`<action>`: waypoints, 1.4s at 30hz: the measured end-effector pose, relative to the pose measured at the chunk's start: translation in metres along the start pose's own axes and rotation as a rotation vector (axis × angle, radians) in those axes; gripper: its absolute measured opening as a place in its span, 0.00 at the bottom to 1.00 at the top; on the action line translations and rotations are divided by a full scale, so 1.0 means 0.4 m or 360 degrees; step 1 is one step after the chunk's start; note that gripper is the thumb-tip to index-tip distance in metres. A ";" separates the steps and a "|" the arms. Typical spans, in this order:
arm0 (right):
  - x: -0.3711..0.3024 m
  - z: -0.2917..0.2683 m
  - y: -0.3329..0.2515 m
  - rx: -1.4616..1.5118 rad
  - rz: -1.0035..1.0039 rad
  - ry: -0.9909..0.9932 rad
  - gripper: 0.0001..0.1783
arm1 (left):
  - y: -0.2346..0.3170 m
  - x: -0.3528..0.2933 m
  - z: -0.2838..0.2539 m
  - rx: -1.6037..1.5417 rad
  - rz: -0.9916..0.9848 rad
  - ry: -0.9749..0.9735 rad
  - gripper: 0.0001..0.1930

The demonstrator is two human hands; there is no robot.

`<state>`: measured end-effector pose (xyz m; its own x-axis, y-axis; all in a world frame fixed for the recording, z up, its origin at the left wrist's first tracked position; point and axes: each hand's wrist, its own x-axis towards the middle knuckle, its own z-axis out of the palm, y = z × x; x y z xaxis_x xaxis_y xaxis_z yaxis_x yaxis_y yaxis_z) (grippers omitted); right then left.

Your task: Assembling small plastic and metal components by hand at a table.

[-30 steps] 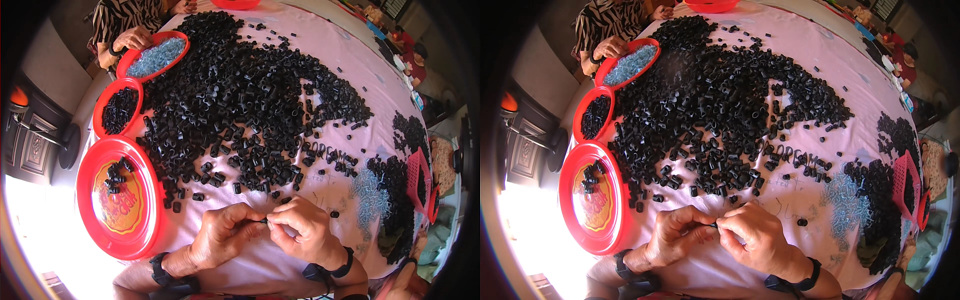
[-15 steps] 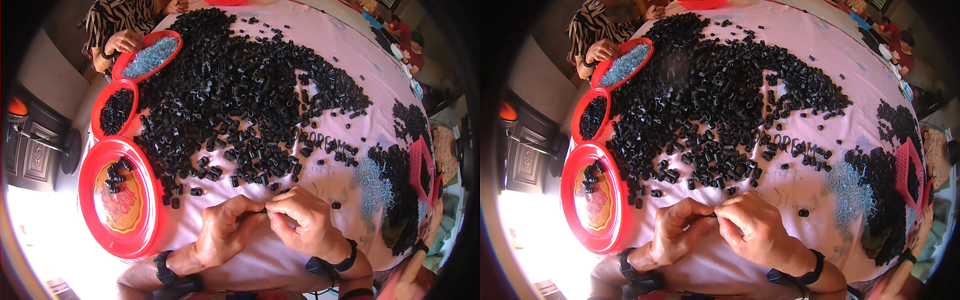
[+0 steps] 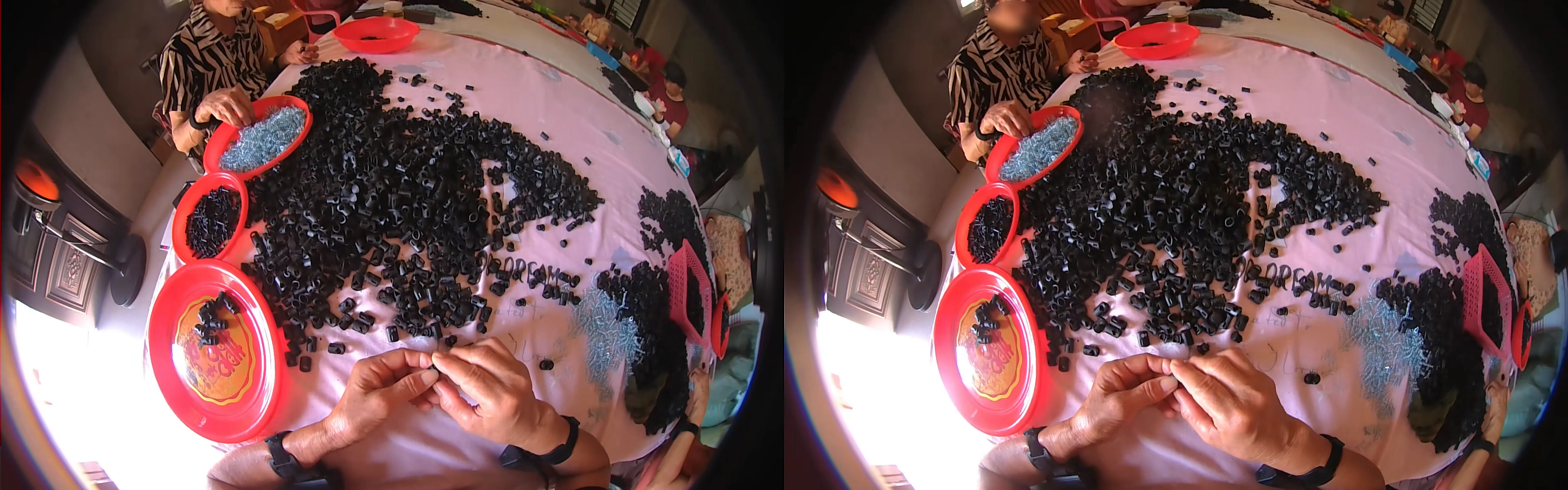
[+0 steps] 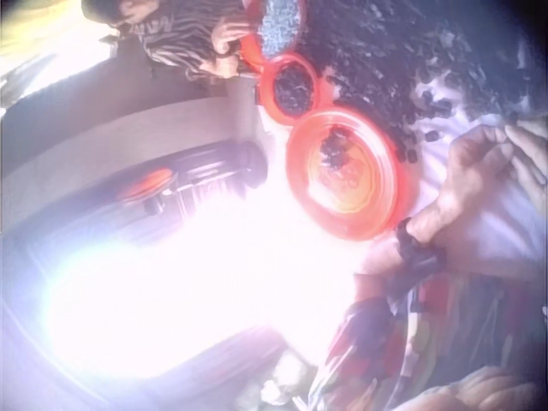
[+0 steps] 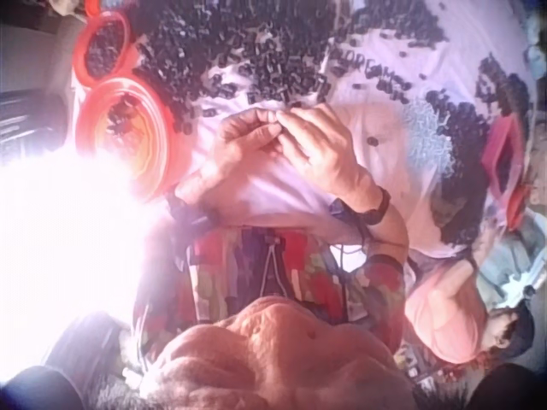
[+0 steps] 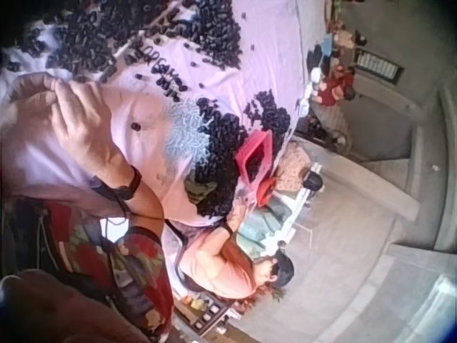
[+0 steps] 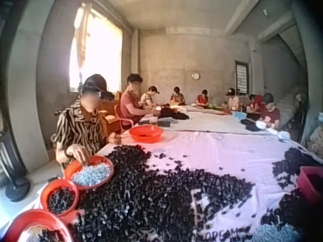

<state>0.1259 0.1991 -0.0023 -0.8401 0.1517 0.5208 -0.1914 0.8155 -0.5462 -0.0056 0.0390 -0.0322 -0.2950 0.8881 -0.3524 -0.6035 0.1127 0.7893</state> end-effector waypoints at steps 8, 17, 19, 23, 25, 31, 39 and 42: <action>-0.002 0.000 -0.016 -0.0031 -0.0006 -0.0032 0.32 | 0.007 -0.005 -0.012 -0.0041 -0.0067 -0.0171 0.13; -0.001 0.014 -0.017 0.0003 0.0180 -0.0045 0.33 | -0.009 -0.007 -0.006 -0.0214 0.0014 -0.0271 0.14; -0.002 0.016 -0.020 0.0019 0.0186 -0.0030 0.33 | -0.010 -0.006 -0.006 -0.0212 0.0000 -0.0277 0.14; -0.001 0.014 -0.018 0.0011 0.0171 -0.0015 0.31 | -0.019 -0.005 -0.006 -0.0227 -0.0020 -0.0291 0.16; -0.004 0.013 -0.015 0.0000 0.0147 -0.0037 0.33 | -0.025 -0.005 -0.010 -0.0197 -0.0032 -0.0283 0.16; -0.002 0.010 -0.012 -0.0013 0.0116 -0.0076 0.34 | -0.028 -0.005 -0.007 -0.0227 -0.0002 -0.0308 0.16; 0.010 -0.004 0.018 -0.0018 0.0061 -0.0069 0.30 | 0.002 -0.004 -0.013 -0.0070 -0.0181 -0.0297 0.21; -0.010 0.015 0.030 -0.0018 0.0090 -0.0069 0.26 | 0.000 0.000 -0.013 0.0002 -0.0211 -0.0314 0.21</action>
<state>0.1240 0.2047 -0.0149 -0.8706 0.1737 0.4603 -0.1374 0.8125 -0.5666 -0.0095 0.0366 -0.0349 -0.0628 0.9353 -0.3482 -0.6266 0.2346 0.7432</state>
